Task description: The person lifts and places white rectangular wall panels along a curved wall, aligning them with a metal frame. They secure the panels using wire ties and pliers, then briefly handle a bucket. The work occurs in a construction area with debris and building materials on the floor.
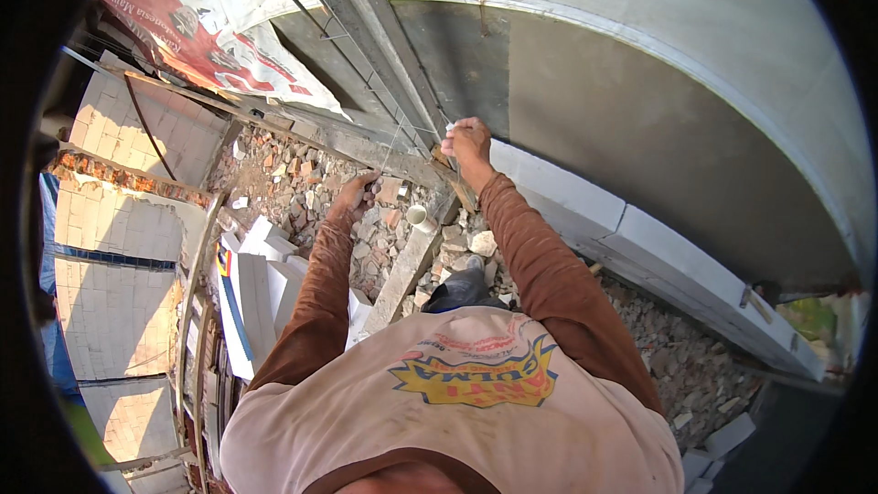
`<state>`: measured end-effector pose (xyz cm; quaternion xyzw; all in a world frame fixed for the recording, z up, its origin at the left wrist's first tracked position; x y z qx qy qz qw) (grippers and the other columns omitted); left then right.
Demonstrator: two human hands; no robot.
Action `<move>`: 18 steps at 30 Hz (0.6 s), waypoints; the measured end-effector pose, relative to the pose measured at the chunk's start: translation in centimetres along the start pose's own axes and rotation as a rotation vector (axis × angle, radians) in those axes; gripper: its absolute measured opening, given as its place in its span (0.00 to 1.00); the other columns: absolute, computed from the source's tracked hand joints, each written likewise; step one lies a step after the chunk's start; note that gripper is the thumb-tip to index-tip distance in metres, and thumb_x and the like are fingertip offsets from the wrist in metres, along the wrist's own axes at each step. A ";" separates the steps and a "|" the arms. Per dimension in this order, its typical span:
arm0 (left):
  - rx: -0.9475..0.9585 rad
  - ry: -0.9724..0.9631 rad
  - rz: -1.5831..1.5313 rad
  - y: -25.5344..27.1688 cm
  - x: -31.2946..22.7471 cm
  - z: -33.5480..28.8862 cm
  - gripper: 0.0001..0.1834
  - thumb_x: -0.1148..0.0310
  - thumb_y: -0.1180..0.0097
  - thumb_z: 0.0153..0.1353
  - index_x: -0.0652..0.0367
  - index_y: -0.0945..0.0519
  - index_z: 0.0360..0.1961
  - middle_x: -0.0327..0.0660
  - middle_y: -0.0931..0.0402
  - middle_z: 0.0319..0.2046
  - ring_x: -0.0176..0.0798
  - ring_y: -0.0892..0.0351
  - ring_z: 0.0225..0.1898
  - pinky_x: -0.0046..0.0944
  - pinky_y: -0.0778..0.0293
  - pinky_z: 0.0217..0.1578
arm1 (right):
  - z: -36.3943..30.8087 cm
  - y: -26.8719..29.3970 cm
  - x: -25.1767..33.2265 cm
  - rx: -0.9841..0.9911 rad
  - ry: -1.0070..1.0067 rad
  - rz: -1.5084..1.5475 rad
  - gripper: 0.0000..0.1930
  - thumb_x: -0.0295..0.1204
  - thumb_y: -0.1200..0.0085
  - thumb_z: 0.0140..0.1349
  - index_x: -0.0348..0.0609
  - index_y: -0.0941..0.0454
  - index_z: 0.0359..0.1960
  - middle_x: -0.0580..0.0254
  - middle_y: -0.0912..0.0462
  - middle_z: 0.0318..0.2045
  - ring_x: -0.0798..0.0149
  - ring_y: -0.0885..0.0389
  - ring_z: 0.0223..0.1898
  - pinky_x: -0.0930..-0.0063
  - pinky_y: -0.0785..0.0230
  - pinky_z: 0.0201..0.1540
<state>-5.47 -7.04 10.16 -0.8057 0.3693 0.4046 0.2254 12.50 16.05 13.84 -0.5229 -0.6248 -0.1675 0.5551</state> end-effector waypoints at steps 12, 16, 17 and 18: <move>0.315 0.148 -0.688 -8.0 4.5 -3.1 0.07 0.61 0.44 0.69 0.52 0.24 0.40 0.27 0.26 0.28 0.20 0.31 0.23 0.21 0.36 0.22 | -4.0 -7.6 -9.2 0.108 -0.084 -0.136 0.13 0.29 0.51 0.68 0.31 0.21 0.47 0.54 0.17 0.37 0.66 0.18 0.31 0.72 0.21 0.32; 0.386 0.136 -0.784 -9.1 5.4 -2.2 0.07 0.63 0.47 0.69 0.54 0.23 0.42 0.31 0.22 0.31 0.25 0.24 0.27 0.25 0.28 0.28 | -5.4 -8.1 -8.2 0.049 -0.042 -0.253 0.13 0.31 0.49 0.69 0.32 0.20 0.45 0.57 0.16 0.34 0.68 0.20 0.27 0.74 0.25 0.28; 0.412 0.151 -0.803 -9.0 5.6 -2.0 0.07 0.65 0.48 0.69 0.56 0.23 0.43 0.33 0.20 0.33 0.27 0.21 0.29 0.27 0.25 0.30 | -5.5 -7.9 -8.2 0.032 -0.073 -0.298 0.13 0.31 0.49 0.69 0.33 0.20 0.44 0.58 0.16 0.32 0.68 0.20 0.26 0.75 0.26 0.27; 0.326 0.137 -0.781 -7.8 6.1 -1.3 0.08 0.64 0.48 0.69 0.56 0.22 0.44 0.34 0.20 0.34 0.29 0.21 0.32 0.29 0.24 0.33 | -5.4 -7.8 -8.1 0.025 -0.085 -0.344 0.12 0.31 0.49 0.69 0.33 0.19 0.43 0.59 0.16 0.31 0.69 0.20 0.25 0.75 0.27 0.26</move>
Point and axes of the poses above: each hand's wrist, its own z-axis towards the middle knuckle, its own y-axis out of the back of the hand, x = y × z, the point moved 10 cm from there along z, towards the middle knuckle
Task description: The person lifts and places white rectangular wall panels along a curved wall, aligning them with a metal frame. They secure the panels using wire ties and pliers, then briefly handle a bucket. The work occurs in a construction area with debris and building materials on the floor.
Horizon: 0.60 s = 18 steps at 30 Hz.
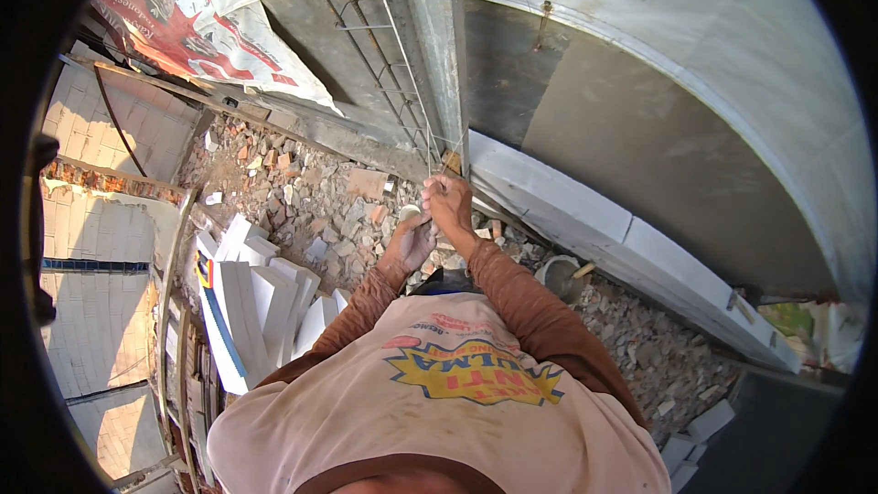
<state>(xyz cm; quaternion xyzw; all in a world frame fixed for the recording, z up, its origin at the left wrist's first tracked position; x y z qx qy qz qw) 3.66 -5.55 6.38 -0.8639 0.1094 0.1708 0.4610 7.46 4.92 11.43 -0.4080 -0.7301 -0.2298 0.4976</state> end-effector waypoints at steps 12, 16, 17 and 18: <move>0.208 0.140 0.231 -4.3 -4.2 10.0 0.19 0.58 0.44 0.69 0.60 0.23 0.53 0.39 0.20 0.37 0.37 0.20 0.40 0.38 0.20 0.41 | 0.2 0.1 1.0 -0.021 0.202 -0.146 0.11 0.27 0.51 0.64 0.32 0.18 0.37 0.59 0.17 0.23 0.69 0.19 0.21 0.75 0.27 0.27; 0.283 0.125 0.166 -5.9 -4.0 11.2 0.17 0.58 0.42 0.68 0.59 0.24 0.50 0.36 0.23 0.31 0.35 0.21 0.35 0.35 0.20 0.34 | 0.5 0.8 1.2 -0.038 0.222 -0.158 0.11 0.27 0.51 0.65 0.31 0.18 0.36 0.58 0.17 0.22 0.69 0.20 0.18 0.76 0.28 0.24; 0.289 0.120 0.156 -5.9 -4.0 11.5 0.16 0.58 0.42 0.68 0.59 0.24 0.49 0.36 0.24 0.30 0.34 0.22 0.33 0.34 0.20 0.32 | 0.5 1.0 1.0 -0.050 0.203 -0.173 0.11 0.27 0.50 0.64 0.32 0.17 0.37 0.58 0.17 0.23 0.68 0.19 0.20 0.74 0.27 0.27; 0.335 0.107 0.167 -6.1 -4.0 11.6 0.15 0.59 0.42 0.68 0.58 0.23 0.48 0.35 0.25 0.29 0.33 0.24 0.30 0.32 0.23 0.29 | 0.5 1.3 0.6 -0.053 0.174 -0.188 0.11 0.27 0.50 0.64 0.34 0.17 0.37 0.57 0.17 0.25 0.66 0.18 0.23 0.72 0.26 0.30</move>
Point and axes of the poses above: each hand's wrist, its own z-axis towards the middle knuckle, its own y-axis out of the back of the hand, x = y × z, the point moved 10 cm from there along z, towards the middle knuckle
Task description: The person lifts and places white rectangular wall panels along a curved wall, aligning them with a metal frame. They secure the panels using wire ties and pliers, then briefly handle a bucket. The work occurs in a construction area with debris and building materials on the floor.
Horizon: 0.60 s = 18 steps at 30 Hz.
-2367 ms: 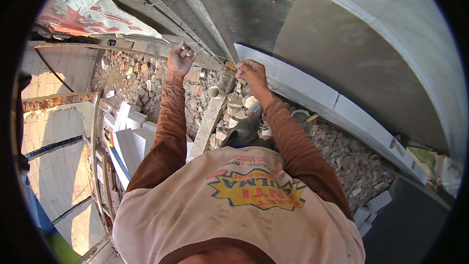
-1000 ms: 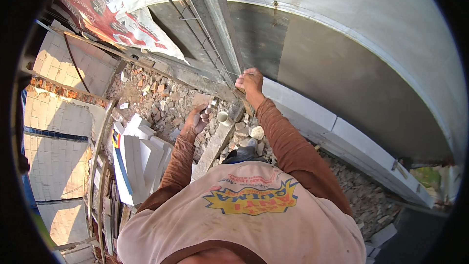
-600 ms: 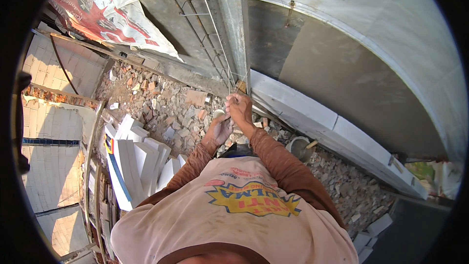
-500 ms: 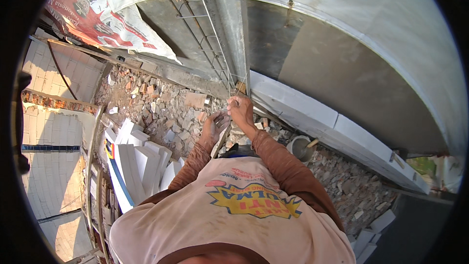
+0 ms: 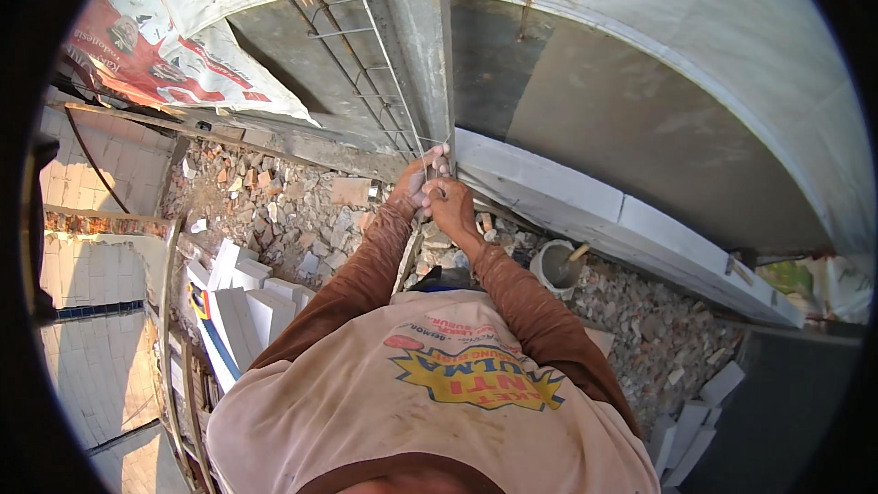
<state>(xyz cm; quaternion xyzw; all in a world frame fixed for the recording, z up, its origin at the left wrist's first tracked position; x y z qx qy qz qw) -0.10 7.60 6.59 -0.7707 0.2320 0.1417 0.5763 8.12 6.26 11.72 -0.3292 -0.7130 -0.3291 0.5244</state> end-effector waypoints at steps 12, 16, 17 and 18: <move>-0.387 -0.211 0.488 0.7 -3.6 -3.4 0.08 0.68 0.46 0.66 0.57 0.17 0.40 0.23 0.36 0.16 0.21 0.48 0.13 0.26 0.52 0.14 | -0.1 3.9 3.7 -0.165 0.240 -0.437 0.07 0.26 0.50 0.61 0.38 0.20 0.34 0.43 0.19 0.35 0.40 0.20 0.40 0.54 0.31 0.45; -0.445 -0.175 0.295 1.0 -3.7 -4.1 0.10 0.65 0.41 0.65 0.60 0.15 0.38 0.23 0.38 0.15 0.21 0.49 0.12 0.27 0.55 0.13 | -0.1 3.0 3.5 -0.127 0.281 -0.418 0.07 0.24 0.50 0.59 0.34 0.20 0.30 0.40 0.18 0.33 0.36 0.19 0.37 0.52 0.29 0.43; -0.479 -0.191 0.330 1.2 -3.9 -4.1 0.10 0.64 0.40 0.64 0.60 0.15 0.36 0.23 0.38 0.14 0.21 0.49 0.12 0.27 0.55 0.13 | -0.1 2.9 3.3 -0.113 0.275 -0.408 0.07 0.24 0.50 0.59 0.34 0.20 0.29 0.39 0.17 0.33 0.36 0.19 0.37 0.52 0.29 0.43; -0.510 -0.206 0.362 1.4 -4.0 -4.1 0.11 0.63 0.39 0.64 0.61 0.15 0.35 0.23 0.38 0.14 0.21 0.48 0.12 0.28 0.55 0.14 | -0.2 2.8 3.7 -0.112 0.313 -0.452 0.07 0.24 0.50 0.58 0.34 0.20 0.28 0.40 0.17 0.33 0.36 0.19 0.37 0.51 0.29 0.42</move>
Point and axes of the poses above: each hand's wrist, its own z-axis towards the middle knuckle, its own y-axis out of the back of the hand, x = y × z, the point moved 10 cm from there along z, towards the middle knuckle
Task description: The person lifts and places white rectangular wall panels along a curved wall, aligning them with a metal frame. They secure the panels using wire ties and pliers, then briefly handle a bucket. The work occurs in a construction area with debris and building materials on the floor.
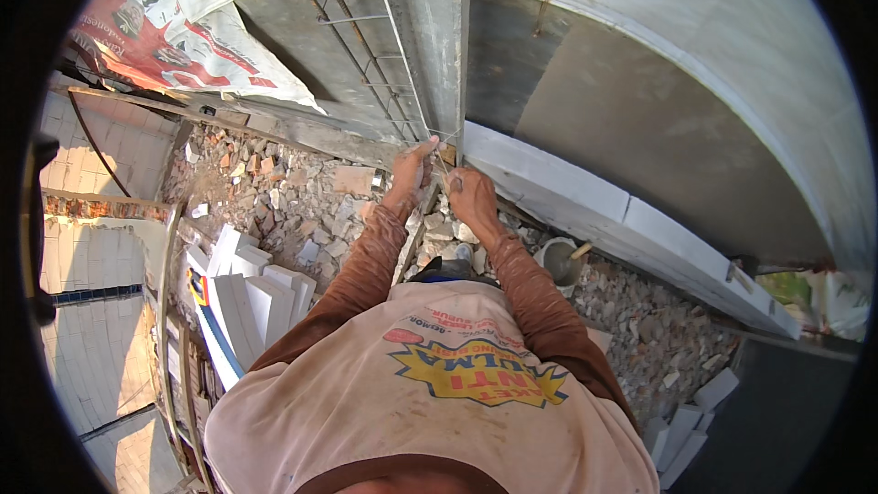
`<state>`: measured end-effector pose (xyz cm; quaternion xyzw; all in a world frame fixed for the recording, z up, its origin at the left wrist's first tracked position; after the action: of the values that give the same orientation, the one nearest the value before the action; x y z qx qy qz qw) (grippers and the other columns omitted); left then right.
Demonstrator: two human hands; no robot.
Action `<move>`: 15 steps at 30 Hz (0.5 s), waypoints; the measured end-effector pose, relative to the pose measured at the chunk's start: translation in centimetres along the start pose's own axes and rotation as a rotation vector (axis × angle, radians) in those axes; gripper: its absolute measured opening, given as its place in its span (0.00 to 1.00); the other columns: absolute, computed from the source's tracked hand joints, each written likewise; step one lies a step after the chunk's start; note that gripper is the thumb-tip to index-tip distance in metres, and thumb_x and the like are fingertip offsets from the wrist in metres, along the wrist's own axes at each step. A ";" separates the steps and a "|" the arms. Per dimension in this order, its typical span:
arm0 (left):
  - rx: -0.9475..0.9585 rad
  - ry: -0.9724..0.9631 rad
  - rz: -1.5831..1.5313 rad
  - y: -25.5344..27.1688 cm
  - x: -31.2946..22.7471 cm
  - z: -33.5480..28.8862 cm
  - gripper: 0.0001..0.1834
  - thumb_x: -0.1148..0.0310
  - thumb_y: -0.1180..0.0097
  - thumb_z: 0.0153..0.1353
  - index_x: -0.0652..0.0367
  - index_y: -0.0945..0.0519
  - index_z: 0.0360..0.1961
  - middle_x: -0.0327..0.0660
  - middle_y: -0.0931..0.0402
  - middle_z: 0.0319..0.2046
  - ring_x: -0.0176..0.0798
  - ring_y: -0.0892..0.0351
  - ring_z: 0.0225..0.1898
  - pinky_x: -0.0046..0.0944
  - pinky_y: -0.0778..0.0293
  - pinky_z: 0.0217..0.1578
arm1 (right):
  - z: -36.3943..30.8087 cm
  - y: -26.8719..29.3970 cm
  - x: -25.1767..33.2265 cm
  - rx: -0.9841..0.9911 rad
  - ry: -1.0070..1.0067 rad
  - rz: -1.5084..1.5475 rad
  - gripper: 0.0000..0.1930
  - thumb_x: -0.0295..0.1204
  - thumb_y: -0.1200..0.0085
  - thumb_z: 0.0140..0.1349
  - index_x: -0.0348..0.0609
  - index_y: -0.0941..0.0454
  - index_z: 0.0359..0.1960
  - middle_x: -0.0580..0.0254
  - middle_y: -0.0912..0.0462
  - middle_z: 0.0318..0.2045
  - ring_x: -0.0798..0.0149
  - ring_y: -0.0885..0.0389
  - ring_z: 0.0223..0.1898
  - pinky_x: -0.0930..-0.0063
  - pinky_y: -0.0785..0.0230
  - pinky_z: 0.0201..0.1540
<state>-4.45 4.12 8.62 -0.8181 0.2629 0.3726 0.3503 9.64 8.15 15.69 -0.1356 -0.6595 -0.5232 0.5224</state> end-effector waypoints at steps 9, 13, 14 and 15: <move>-0.169 -0.245 0.135 2.3 -1.5 2.8 0.16 0.59 0.37 0.62 0.64 0.14 0.30 0.34 0.22 0.22 0.30 0.29 0.23 0.33 0.34 0.26 | -0.1 -2.0 4.3 0.155 0.218 -0.165 0.06 0.24 0.49 0.55 0.36 0.21 0.25 0.43 0.21 0.30 0.36 0.21 0.35 0.47 0.30 0.40; -0.220 -0.212 0.354 3.9 -2.1 3.7 0.21 0.54 0.37 0.59 0.65 0.14 0.24 0.38 0.21 0.19 0.32 0.28 0.22 0.36 0.32 0.27 | 0.4 -3.2 5.0 0.238 0.237 -0.205 0.07 0.25 0.49 0.56 0.36 0.19 0.30 0.42 0.20 0.32 0.37 0.21 0.37 0.49 0.29 0.42; -0.229 -0.189 0.371 4.0 -2.1 4.1 0.22 0.53 0.37 0.58 0.65 0.14 0.23 0.39 0.21 0.18 0.33 0.27 0.23 0.37 0.31 0.29 | 0.5 -3.6 4.9 0.271 0.233 -0.238 0.08 0.26 0.48 0.56 0.36 0.18 0.32 0.41 0.20 0.33 0.37 0.21 0.37 0.49 0.29 0.42; -0.236 -0.166 0.390 4.2 -2.1 4.4 0.23 0.53 0.37 0.58 0.65 0.14 0.22 0.40 0.21 0.18 0.34 0.26 0.23 0.38 0.30 0.30 | 0.7 -3.7 5.2 0.274 0.257 -0.224 0.08 0.26 0.48 0.56 0.36 0.18 0.32 0.41 0.20 0.33 0.37 0.21 0.38 0.50 0.29 0.43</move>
<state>-10.46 5.33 6.64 -0.7538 0.3407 0.5274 0.1941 4.43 5.29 18.03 0.0787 -0.6632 -0.4966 0.5543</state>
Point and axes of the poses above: each hand's wrist, its own z-axis towards the middle knuckle, its own y-axis out of the back of the hand, x = y × z, the point moved 10 cm from there along z, towards the middle knuckle
